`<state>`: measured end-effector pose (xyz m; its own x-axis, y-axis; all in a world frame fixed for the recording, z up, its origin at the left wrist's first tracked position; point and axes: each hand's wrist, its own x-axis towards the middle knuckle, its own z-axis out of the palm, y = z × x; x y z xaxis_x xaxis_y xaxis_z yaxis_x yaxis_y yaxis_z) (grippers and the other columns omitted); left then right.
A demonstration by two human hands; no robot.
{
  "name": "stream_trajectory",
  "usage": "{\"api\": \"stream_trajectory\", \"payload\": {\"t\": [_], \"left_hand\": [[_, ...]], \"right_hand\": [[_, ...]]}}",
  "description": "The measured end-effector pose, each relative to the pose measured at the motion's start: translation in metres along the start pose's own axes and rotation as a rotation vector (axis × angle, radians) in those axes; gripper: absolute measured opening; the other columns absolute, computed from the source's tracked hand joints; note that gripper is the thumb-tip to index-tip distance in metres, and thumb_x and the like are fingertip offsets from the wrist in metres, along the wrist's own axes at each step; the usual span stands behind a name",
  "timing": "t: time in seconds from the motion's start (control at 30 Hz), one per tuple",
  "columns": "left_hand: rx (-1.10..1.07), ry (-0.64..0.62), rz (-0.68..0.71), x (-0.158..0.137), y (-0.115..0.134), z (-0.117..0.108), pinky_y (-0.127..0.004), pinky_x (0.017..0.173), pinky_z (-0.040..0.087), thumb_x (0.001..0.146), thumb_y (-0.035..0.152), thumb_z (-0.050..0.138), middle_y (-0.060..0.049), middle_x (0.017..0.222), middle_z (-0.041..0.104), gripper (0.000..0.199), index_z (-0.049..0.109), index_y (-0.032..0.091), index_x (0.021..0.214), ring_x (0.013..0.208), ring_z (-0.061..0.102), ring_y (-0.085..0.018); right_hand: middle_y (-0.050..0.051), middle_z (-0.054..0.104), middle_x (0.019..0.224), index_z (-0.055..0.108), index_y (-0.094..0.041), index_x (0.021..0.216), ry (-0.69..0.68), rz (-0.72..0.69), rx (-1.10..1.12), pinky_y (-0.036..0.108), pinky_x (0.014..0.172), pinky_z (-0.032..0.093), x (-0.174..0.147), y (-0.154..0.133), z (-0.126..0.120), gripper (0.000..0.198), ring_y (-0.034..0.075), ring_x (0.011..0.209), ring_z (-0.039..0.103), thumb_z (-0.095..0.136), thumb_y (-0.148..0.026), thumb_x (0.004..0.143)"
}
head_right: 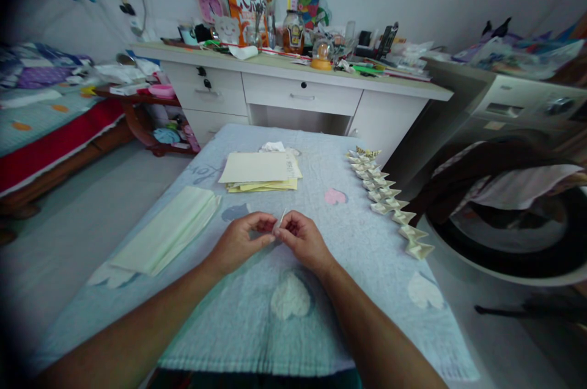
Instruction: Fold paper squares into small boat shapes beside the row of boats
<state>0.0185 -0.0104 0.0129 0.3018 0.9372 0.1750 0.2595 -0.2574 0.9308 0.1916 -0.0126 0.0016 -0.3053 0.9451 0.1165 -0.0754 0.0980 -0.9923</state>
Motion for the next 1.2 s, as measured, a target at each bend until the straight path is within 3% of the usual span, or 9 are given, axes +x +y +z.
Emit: {"api": "stream_trajectory", "payload": {"t": [0.37,0.7,0.9,1.2], "left_hand": [[-0.201,-0.053,-0.099,0.0019,-0.0056,0.0012,-0.027,0.076,0.053,0.071,0.019,0.068,-0.002,0.085,0.07,0.024,0.064,0.015,0.093,0.079,0.066,-0.015],[-0.044,0.02,-0.039,0.0027,-0.0034,-0.0026,-0.025,0.07,0.054,0.075,0.018,0.061,-0.002,0.081,0.071,0.016,0.066,0.016,0.09,0.072,0.067,-0.014],[0.101,0.035,0.031,0.0001,-0.0015,-0.0021,-0.027,0.071,0.054,0.07,0.021,0.07,-0.002,0.086,0.071,0.025,0.066,0.018,0.095,0.076,0.067,-0.015],[0.011,0.044,0.001,0.0011,-0.003,-0.0005,-0.027,0.072,0.055,0.072,0.021,0.07,-0.003,0.082,0.072,0.021,0.067,0.016,0.092,0.075,0.068,-0.016]], "right_hand": [[-0.003,0.051,0.068,0.053,-0.018,0.076,-0.004,-0.007,-0.114,0.023,0.06,0.035,-0.0007,-0.0047,-0.0002,0.024,0.01,0.063,0.046,0.067,-0.037,0.081],[-0.004,0.05,0.067,0.054,-0.018,0.079,0.01,-0.025,-0.159,0.022,0.058,0.034,-0.002,0.001,-0.004,0.019,0.01,0.06,0.043,0.063,-0.034,0.083],[-0.003,0.052,0.069,0.054,-0.019,0.079,0.0,-0.006,-0.102,0.023,0.061,0.037,-0.0013,0.0024,-0.0018,0.022,0.011,0.063,0.046,0.066,-0.037,0.081],[-0.002,0.052,0.07,0.053,-0.02,0.078,-0.015,0.0,-0.099,0.023,0.063,0.038,-0.0007,-0.002,-0.0004,0.026,0.011,0.065,0.047,0.066,-0.043,0.08]]}}
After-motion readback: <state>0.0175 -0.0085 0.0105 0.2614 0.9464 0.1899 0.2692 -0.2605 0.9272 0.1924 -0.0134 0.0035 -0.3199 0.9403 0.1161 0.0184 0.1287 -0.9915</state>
